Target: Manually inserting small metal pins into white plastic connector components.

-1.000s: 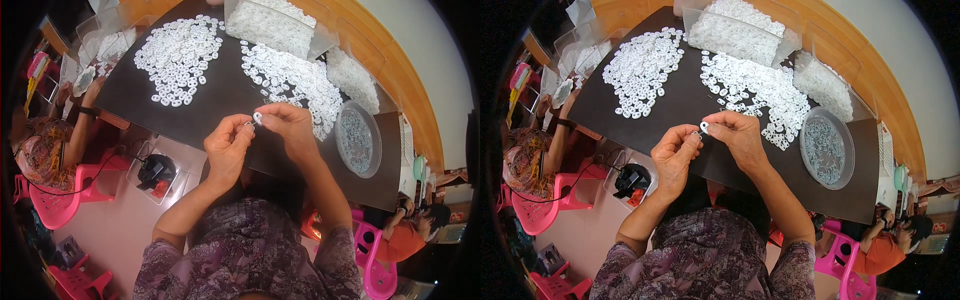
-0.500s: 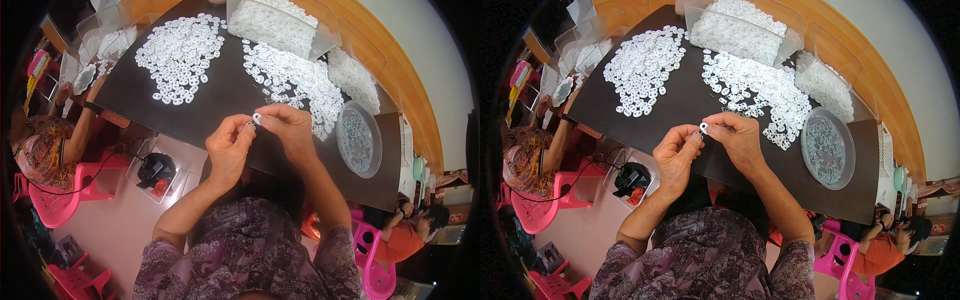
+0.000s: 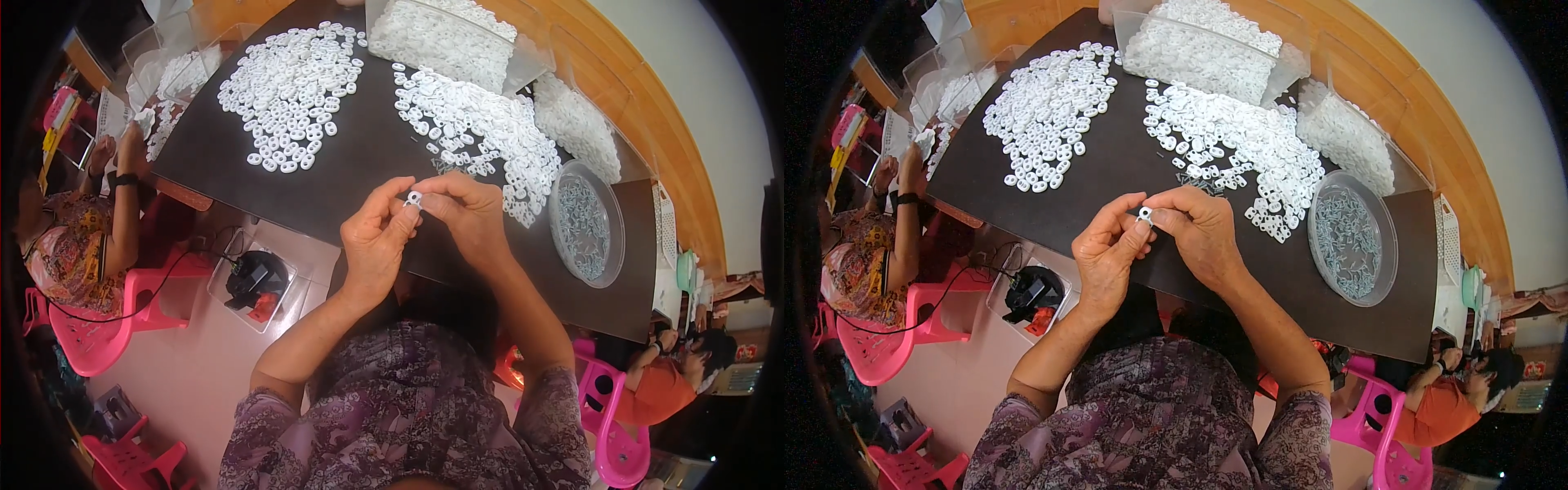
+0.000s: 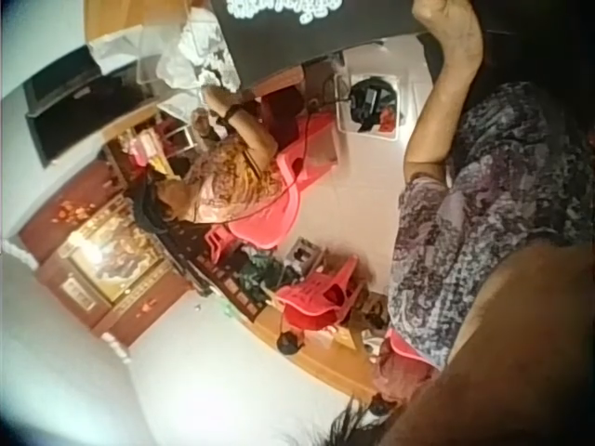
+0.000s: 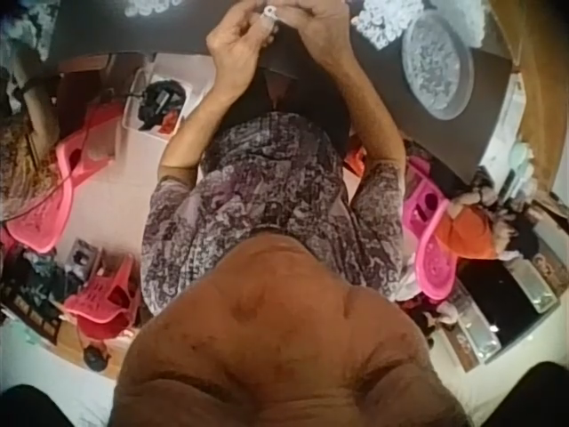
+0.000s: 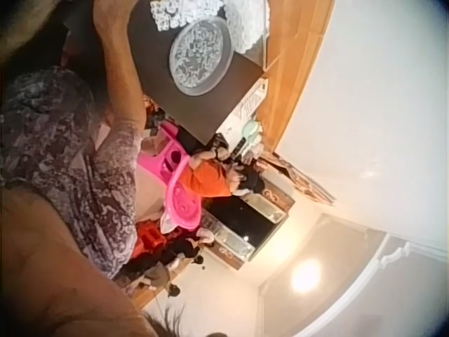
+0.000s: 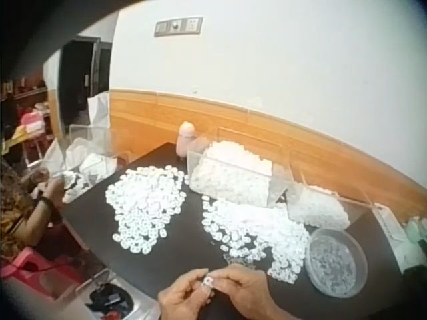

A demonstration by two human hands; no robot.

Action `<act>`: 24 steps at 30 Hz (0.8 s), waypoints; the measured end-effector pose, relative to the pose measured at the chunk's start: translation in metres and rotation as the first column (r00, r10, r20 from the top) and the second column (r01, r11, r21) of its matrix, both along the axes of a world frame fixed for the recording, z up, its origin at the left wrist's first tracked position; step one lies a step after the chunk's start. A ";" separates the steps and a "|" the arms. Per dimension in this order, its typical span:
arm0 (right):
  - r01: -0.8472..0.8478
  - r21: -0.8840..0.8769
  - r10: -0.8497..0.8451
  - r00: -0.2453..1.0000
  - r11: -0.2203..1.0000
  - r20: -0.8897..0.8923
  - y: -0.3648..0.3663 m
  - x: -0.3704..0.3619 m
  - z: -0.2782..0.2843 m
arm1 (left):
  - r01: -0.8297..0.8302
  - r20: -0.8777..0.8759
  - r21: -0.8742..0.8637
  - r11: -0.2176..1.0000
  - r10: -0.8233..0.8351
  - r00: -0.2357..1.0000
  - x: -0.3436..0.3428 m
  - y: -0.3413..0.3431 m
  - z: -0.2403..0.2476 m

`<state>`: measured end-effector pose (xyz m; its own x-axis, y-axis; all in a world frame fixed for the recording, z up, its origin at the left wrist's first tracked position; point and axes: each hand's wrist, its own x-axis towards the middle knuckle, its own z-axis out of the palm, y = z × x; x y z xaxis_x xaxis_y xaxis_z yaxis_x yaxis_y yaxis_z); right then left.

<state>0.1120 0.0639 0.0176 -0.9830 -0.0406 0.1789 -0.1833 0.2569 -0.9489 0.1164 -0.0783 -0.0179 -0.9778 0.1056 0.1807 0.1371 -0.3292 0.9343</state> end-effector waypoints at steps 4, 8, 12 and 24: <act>0.012 -0.145 0.007 0.992 0.989 0.127 0.000 0.003 0.001 | 0.047 0.047 0.052 0.998 -0.049 0.998 0.000 -0.001 0.004; 0.041 -0.035 -0.042 0.999 0.999 -0.003 -0.006 0.009 0.002 | 0.046 0.122 0.127 0.991 -0.062 0.991 -0.001 -0.001 0.009; 0.028 0.083 -0.015 0.987 0.996 -0.162 -0.006 0.017 -0.003 | 0.074 0.095 0.204 0.976 -0.095 0.991 -0.002 0.000 0.008; 0.286 0.368 0.015 0.772 0.885 -0.636 -0.009 0.014 -0.010 | 0.002 0.147 0.110 0.994 -0.018 0.989 0.004 0.003 0.015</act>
